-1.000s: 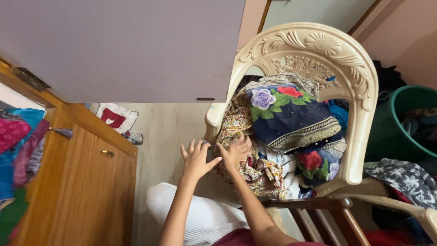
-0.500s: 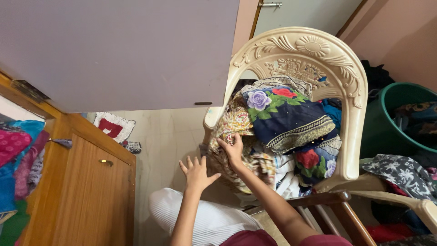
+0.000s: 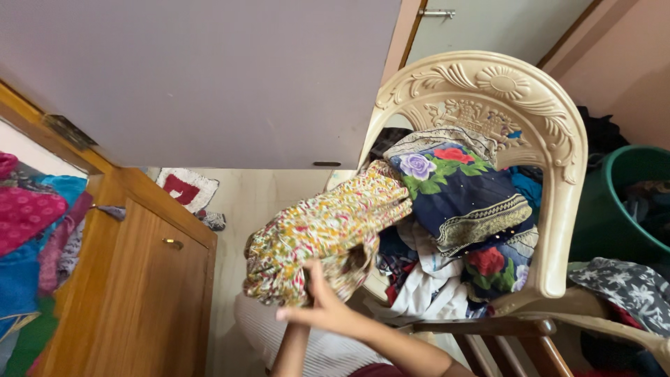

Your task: The person organizes clothes in a wardrobe, picking up items from a chair and placing them into shelves while unfolding and refolding them by hand.

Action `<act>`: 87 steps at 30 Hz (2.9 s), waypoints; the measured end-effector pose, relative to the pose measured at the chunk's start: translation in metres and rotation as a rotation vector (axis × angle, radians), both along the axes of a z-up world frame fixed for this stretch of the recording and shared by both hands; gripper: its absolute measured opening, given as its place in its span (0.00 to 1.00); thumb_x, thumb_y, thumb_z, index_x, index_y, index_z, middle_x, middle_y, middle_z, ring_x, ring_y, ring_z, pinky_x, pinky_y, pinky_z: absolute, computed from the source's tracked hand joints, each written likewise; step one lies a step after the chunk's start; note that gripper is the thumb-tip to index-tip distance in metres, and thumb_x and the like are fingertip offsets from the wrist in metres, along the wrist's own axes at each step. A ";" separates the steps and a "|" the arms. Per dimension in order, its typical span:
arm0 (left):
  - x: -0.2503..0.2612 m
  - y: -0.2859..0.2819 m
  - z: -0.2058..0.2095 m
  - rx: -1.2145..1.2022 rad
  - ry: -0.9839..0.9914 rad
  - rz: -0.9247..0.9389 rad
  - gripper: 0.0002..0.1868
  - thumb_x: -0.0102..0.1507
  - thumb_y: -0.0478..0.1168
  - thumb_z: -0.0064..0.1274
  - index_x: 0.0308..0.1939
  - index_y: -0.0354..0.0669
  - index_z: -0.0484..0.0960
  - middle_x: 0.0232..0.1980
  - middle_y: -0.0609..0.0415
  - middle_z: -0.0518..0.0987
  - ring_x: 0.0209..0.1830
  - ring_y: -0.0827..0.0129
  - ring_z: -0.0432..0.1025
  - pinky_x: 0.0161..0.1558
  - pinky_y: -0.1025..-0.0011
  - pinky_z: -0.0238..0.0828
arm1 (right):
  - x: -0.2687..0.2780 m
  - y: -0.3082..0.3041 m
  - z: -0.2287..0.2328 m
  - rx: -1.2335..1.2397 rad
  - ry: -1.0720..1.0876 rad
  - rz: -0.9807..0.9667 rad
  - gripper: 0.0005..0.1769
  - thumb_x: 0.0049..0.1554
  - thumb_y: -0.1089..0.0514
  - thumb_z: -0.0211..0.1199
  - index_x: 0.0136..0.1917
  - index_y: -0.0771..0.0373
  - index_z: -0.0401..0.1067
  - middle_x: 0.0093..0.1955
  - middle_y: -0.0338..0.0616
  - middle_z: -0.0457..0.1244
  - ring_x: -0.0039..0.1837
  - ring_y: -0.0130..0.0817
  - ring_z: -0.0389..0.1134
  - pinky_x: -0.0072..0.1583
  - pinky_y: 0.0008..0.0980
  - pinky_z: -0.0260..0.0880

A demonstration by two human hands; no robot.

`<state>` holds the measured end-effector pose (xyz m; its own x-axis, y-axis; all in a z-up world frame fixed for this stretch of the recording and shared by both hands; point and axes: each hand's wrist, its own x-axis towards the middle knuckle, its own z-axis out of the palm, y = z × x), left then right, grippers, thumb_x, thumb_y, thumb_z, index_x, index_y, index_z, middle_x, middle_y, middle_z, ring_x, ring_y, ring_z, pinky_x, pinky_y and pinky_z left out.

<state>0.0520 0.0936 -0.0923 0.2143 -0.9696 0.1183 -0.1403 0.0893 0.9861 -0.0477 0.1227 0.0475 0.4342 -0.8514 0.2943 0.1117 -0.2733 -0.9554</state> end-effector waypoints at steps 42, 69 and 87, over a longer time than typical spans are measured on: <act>0.164 0.074 -0.033 -0.576 0.709 0.694 0.15 0.62 0.45 0.41 0.41 0.38 0.78 0.56 0.47 0.75 0.59 0.62 0.71 0.61 0.63 0.68 | -0.070 -0.170 0.113 0.025 -0.169 -0.393 0.27 0.61 0.54 0.66 0.65 0.76 0.67 0.57 0.52 0.67 0.57 0.37 0.68 0.59 0.37 0.69; 0.293 0.320 0.009 -0.864 1.273 1.237 0.20 0.52 0.47 0.55 0.44 0.42 0.81 0.54 0.48 0.79 0.57 0.54 0.74 0.58 0.58 0.71 | 0.305 -0.125 0.036 0.029 0.628 0.550 0.56 0.54 0.23 0.63 0.62 0.84 0.68 0.60 0.70 0.65 0.62 0.55 0.69 0.64 0.51 0.68; 0.287 0.145 -0.075 -0.734 1.085 1.045 0.11 0.60 0.43 0.53 0.40 0.43 0.71 0.42 0.54 0.73 0.43 0.64 0.68 0.49 0.66 0.67 | 0.168 -0.004 -0.084 -0.527 -0.082 0.573 0.17 0.54 0.50 0.71 0.50 0.62 0.75 0.53 0.51 0.67 0.57 0.41 0.71 0.59 0.40 0.73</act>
<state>0.3391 0.2389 -0.1675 0.9686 -0.1777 -0.1741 0.2391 0.8583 0.4541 0.1198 0.1185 -0.0361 0.7228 -0.2400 0.6481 0.4373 -0.5672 -0.6978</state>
